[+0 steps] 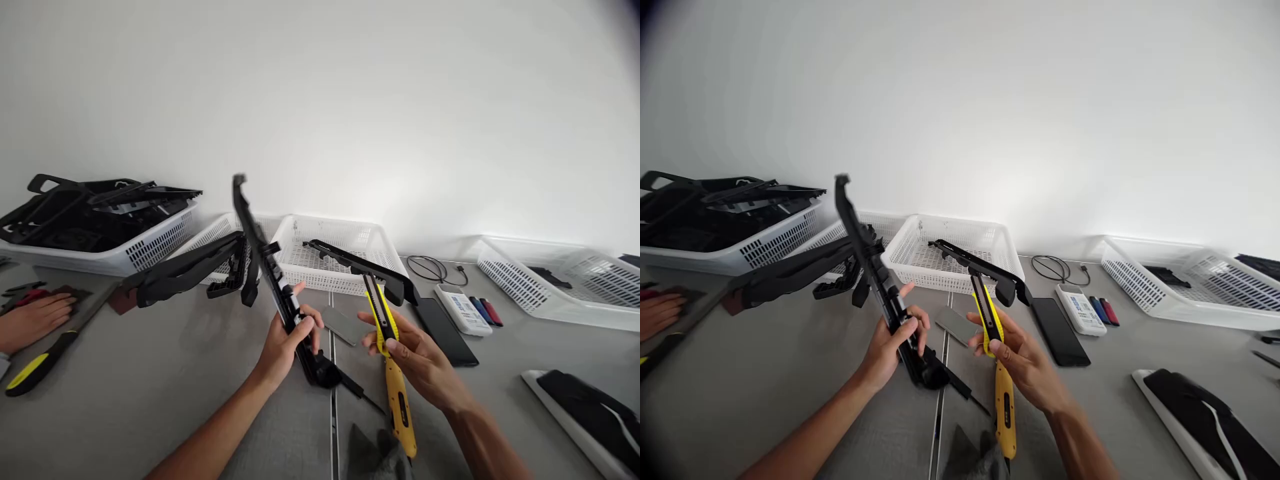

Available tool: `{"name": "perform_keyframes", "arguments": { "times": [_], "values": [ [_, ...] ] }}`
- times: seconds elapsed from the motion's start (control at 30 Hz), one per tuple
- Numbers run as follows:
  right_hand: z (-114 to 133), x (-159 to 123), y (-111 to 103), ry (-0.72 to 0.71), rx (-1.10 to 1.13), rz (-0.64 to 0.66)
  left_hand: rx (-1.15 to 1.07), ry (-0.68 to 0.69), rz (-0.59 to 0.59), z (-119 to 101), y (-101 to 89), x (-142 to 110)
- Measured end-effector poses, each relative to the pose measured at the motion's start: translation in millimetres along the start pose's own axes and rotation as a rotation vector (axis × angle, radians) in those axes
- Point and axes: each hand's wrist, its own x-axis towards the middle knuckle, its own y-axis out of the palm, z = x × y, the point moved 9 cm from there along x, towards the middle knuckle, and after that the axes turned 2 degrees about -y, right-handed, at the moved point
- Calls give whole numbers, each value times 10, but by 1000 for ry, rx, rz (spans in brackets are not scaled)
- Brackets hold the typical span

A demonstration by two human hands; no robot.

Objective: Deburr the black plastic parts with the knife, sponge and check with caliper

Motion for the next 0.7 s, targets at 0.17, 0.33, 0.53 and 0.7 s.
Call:
{"name": "perform_keyframes", "arguments": {
  "times": [0.17,0.33,0.53,0.7],
  "values": [
    [-133,-6,21,96,164,-19,-211,-165,17,77,41,-43],
    [-190,48,-141,80,142,-207,-202,-302,179,150,160,-51],
    [-207,22,-361,60,19,-395,-21,-409,393,349,292,-200],
    [-110,0,-415,3,-234,-480,1,-465,436,397,369,-286]
  ]
}}
